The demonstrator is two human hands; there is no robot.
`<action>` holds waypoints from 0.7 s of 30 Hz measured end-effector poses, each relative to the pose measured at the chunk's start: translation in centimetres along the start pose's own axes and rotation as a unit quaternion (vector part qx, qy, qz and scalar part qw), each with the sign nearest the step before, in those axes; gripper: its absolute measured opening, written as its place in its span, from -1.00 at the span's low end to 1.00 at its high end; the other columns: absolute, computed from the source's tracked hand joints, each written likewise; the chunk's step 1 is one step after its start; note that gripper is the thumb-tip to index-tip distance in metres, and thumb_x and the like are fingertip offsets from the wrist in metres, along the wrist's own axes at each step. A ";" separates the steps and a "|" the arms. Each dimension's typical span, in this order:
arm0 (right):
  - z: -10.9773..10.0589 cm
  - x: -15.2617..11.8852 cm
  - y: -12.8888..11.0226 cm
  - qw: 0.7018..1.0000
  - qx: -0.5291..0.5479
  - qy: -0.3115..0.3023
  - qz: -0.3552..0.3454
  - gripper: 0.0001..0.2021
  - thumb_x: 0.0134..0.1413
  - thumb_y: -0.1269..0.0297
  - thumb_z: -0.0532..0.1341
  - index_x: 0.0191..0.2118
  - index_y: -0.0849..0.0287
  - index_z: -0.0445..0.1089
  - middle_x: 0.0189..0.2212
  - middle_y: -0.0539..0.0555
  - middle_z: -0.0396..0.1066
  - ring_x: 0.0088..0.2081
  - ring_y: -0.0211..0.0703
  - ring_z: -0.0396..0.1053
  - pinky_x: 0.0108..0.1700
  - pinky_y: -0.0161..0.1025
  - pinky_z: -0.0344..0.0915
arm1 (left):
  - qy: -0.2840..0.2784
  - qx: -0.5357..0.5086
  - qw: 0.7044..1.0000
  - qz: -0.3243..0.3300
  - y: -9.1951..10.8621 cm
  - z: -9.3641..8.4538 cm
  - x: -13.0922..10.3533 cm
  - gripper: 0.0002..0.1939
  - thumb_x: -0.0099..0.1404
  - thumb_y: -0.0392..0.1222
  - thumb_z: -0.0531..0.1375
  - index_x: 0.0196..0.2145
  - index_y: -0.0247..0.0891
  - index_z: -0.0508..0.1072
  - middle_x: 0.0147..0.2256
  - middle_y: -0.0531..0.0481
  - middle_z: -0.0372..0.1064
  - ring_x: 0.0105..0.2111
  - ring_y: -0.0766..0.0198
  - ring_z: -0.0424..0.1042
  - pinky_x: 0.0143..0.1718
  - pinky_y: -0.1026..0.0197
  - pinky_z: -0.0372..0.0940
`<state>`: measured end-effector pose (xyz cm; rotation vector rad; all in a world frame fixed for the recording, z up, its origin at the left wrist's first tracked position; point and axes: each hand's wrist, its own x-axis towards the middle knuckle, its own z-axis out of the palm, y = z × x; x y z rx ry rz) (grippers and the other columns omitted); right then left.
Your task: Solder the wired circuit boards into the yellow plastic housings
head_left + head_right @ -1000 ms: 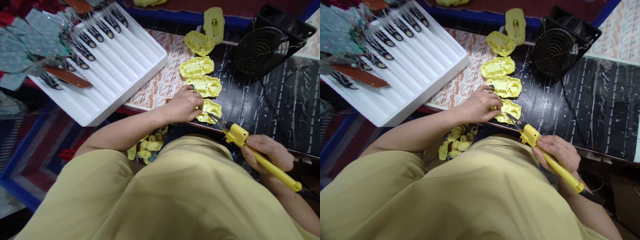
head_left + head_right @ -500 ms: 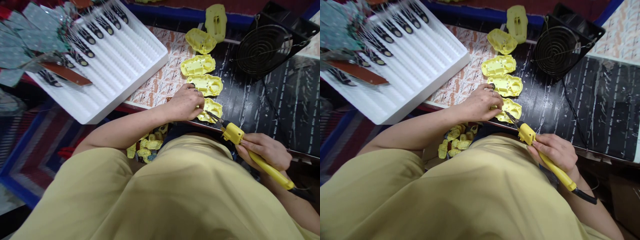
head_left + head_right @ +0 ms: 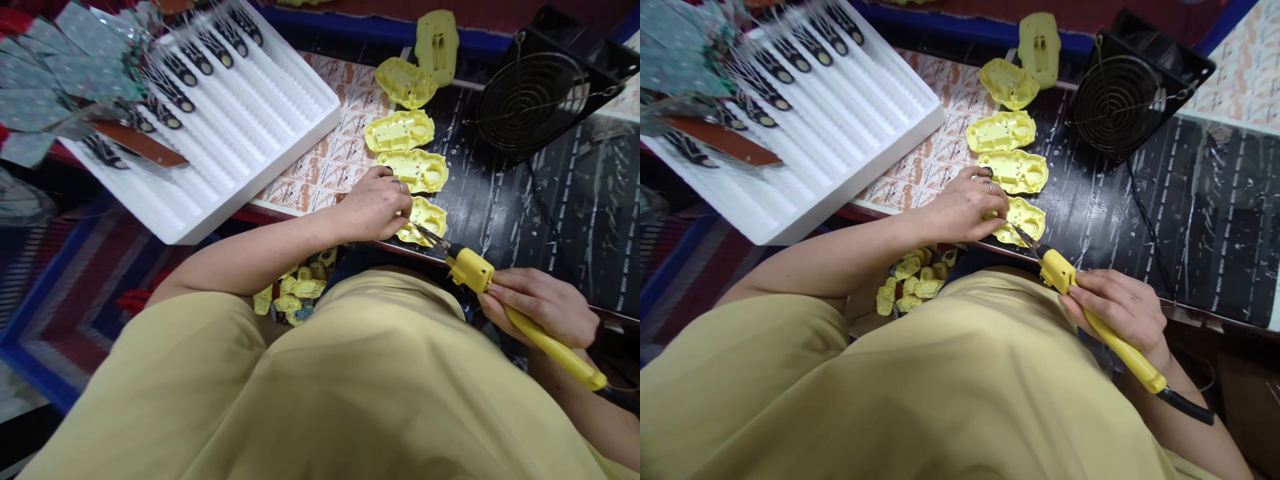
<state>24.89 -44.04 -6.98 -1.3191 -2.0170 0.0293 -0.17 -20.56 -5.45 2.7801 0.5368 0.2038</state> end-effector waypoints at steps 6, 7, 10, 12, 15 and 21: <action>0.4 0.3 0.2 0.999 -0.007 0.044 -0.009 -0.95 0.44 0.25 0.30 -0.08 0.06 0.50 -0.31 0.04 0.63 -0.31 -0.15 0.64 -0.26 -0.26 0.61 | 0.003 -0.010 1.000 -0.007 0.1 -0.1 0.0 -0.74 0.38 -0.19 0.14 -0.34 -0.17 0.64 -0.20 -0.07 0.67 -0.13 0.09 0.57 0.31 -0.18 0.19; 0.5 0.4 0.2 0.999 -0.013 0.044 -0.011 -0.91 0.44 0.23 0.30 -0.03 0.06 0.50 -0.32 0.04 0.63 -0.31 -0.14 0.64 -0.26 -0.26 0.62 | 0.000 -0.013 1.000 -0.010 0.1 -0.2 0.0 -0.74 0.38 -0.19 0.14 -0.34 -0.17 0.64 -0.20 -0.07 0.67 -0.12 0.08 0.57 0.31 -0.18 0.19; 0.8 0.5 0.1 0.995 -0.045 0.085 -0.030 -0.79 0.38 0.23 0.36 0.07 0.06 0.51 -0.33 0.03 0.64 -0.35 -0.14 0.64 -0.32 -0.29 0.61 | -0.003 -0.020 1.000 -0.014 0.1 -0.1 0.0 -0.75 0.36 -0.19 0.15 -0.34 -0.17 0.65 -0.19 -0.09 0.67 -0.11 0.05 0.58 0.31 -0.20 0.19; 1.0 0.5 0.0 0.993 -0.051 0.099 -0.027 -0.79 0.34 0.25 0.38 0.05 0.03 0.52 -0.34 0.01 0.64 -0.38 -0.15 0.63 -0.36 -0.30 0.58 | 0.000 -0.016 1.000 -0.011 0.2 0.0 0.0 -0.74 0.38 -0.18 0.14 -0.34 -0.17 0.64 -0.18 -0.10 0.67 -0.11 0.05 0.58 0.31 -0.20 0.20; 1.2 0.1 0.2 0.995 -0.017 0.094 0.016 -0.89 0.30 0.26 0.39 -0.10 0.00 0.51 -0.38 -0.01 0.63 -0.43 -0.16 0.61 -0.40 -0.31 0.56 | 0.000 0.001 1.000 -0.001 0.3 0.0 -0.2 -0.72 0.43 -0.18 0.11 -0.31 -0.18 0.63 -0.18 -0.08 0.66 -0.09 0.06 0.58 0.34 -0.20 0.19; 1.8 -0.6 0.7 0.986 0.010 0.150 0.066 -0.88 0.22 0.30 0.45 -0.15 0.02 0.57 -0.34 0.04 0.66 -0.41 -0.08 0.64 -0.39 -0.25 0.62 | 0.045 -0.053 0.997 -0.030 -1.4 -1.7 -2.0 -0.55 0.49 0.06 0.19 0.22 -0.16 0.53 0.19 -0.14 0.57 0.19 -0.02 0.51 0.36 -0.12 0.24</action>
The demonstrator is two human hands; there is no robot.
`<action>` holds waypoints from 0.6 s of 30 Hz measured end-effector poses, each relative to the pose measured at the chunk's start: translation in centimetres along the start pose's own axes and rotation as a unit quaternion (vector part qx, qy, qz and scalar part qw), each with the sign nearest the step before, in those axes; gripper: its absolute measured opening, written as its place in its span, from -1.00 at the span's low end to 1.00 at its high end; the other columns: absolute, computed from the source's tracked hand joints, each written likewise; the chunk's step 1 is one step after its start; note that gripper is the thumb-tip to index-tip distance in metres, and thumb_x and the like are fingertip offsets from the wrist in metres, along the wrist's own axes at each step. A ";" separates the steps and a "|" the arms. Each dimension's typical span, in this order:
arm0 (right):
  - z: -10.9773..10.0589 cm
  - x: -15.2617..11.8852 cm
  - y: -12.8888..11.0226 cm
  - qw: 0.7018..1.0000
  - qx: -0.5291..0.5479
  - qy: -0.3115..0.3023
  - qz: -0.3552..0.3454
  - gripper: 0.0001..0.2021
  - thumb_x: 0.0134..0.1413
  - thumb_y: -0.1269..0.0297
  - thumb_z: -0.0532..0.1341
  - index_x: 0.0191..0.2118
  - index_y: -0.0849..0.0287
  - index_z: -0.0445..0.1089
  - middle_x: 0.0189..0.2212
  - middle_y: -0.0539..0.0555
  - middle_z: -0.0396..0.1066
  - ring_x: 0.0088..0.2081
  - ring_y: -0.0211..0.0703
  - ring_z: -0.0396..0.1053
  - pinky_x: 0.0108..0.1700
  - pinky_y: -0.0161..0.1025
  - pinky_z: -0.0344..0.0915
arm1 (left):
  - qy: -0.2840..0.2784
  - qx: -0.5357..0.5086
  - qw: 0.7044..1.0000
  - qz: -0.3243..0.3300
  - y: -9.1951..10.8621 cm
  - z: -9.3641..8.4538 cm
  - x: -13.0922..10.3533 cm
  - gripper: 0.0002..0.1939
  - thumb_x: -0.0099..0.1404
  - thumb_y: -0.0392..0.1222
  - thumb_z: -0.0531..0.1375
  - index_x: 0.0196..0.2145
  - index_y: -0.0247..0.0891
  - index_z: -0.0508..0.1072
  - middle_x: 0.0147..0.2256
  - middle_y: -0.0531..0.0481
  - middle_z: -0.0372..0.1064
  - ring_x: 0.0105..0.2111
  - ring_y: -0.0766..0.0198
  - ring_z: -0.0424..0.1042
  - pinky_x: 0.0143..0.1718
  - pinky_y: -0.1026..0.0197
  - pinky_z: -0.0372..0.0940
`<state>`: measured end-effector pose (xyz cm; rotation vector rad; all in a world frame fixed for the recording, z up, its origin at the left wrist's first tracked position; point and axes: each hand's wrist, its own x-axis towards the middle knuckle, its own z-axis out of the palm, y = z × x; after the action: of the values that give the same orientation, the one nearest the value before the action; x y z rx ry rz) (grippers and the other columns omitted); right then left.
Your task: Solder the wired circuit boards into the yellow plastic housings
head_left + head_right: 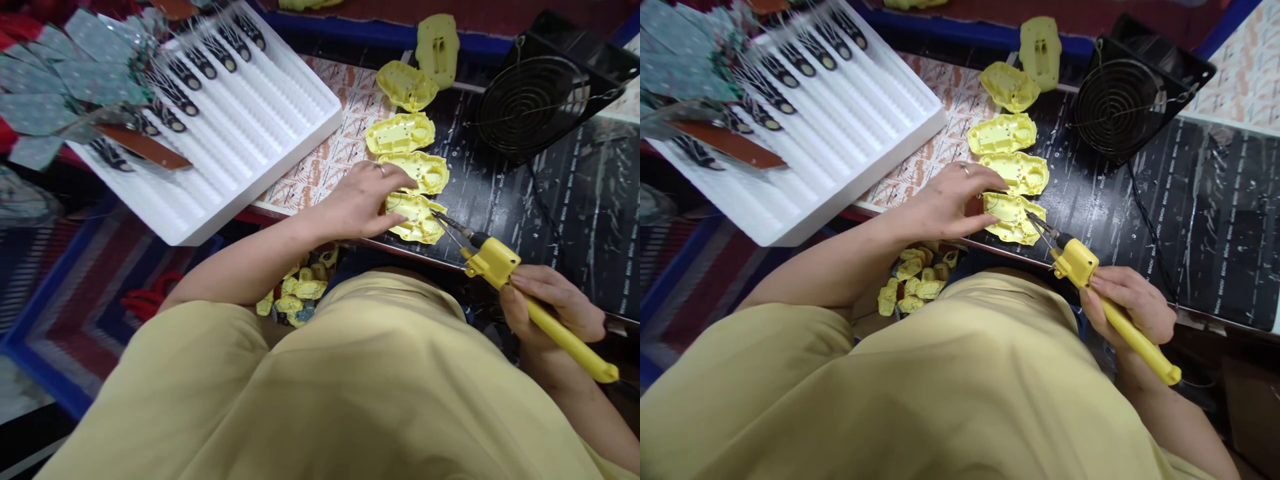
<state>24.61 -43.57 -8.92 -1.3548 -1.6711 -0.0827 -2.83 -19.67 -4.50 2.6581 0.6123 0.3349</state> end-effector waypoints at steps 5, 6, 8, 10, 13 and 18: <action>0.3 -0.1 -0.1 0.995 -0.053 0.079 0.007 -0.52 0.21 0.31 0.46 0.24 0.02 0.56 -0.22 0.09 0.71 -0.38 -0.01 0.67 -0.35 -0.21 0.64 | 0.050 0.011 0.996 -0.080 -1.4 0.0 -1.3 -0.56 0.56 0.15 0.14 0.17 -0.14 0.57 0.16 -0.15 0.59 0.18 -0.05 0.49 0.28 -0.12 0.30; 0.4 0.1 -0.3 0.996 -0.048 0.080 0.011 -0.52 0.21 0.31 0.46 0.23 0.00 0.57 -0.23 0.08 0.70 -0.39 -0.01 0.67 -0.37 -0.21 0.64 | 0.061 0.026 0.994 -0.087 -1.2 0.5 -1.3 -0.57 0.56 0.17 0.14 0.11 -0.12 0.59 0.13 -0.15 0.60 0.17 -0.06 0.48 0.28 -0.14 0.28; 0.6 0.7 -0.5 0.997 -0.009 0.076 0.007 -0.60 0.18 0.34 0.48 0.14 -0.02 0.61 -0.28 0.05 0.69 -0.41 -0.01 0.65 -0.42 -0.21 0.62 | 0.085 0.059 0.990 -0.095 -0.7 1.7 -1.2 -0.58 0.55 0.22 0.15 0.03 -0.10 0.62 0.08 -0.15 0.60 0.15 -0.09 0.45 0.29 -0.18 0.25; 0.8 1.3 -0.4 0.995 0.032 0.089 -0.018 -0.68 0.14 0.37 0.50 0.01 0.01 0.63 -0.35 0.03 0.66 -0.46 -0.04 0.62 -0.47 -0.23 0.58 | 0.103 0.086 0.986 -0.100 0.0 2.8 -0.7 -0.57 0.55 0.25 0.16 -0.02 -0.11 0.62 0.05 -0.16 0.59 0.15 -0.12 0.43 0.29 -0.19 0.22; 1.0 1.8 0.0 0.993 0.048 0.094 -0.048 -0.76 0.12 0.43 0.50 -0.11 0.06 0.60 -0.39 0.02 0.64 -0.50 -0.08 0.59 -0.49 -0.27 0.55 | 0.102 0.104 0.983 -0.113 0.7 3.9 0.2 -0.58 0.55 0.22 0.15 -0.07 -0.15 0.62 0.02 -0.19 0.57 0.17 -0.16 0.40 0.27 -0.20 0.20; 0.8 1.3 0.6 0.994 0.014 0.106 -0.035 -0.75 0.15 0.38 0.51 -0.04 0.08 0.64 -0.35 0.03 0.67 -0.46 -0.10 0.62 -0.44 -0.30 0.55 | 0.088 0.065 0.986 -0.124 0.9 4.2 0.9 -0.72 0.56 0.01 0.16 -0.15 -0.14 0.62 0.01 -0.14 0.58 0.16 -0.09 0.42 0.27 -0.18 0.21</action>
<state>24.66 -41.94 -8.79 -1.2213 -1.5337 -0.2348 -0.45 -21.37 -7.71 2.6507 1.0411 0.4734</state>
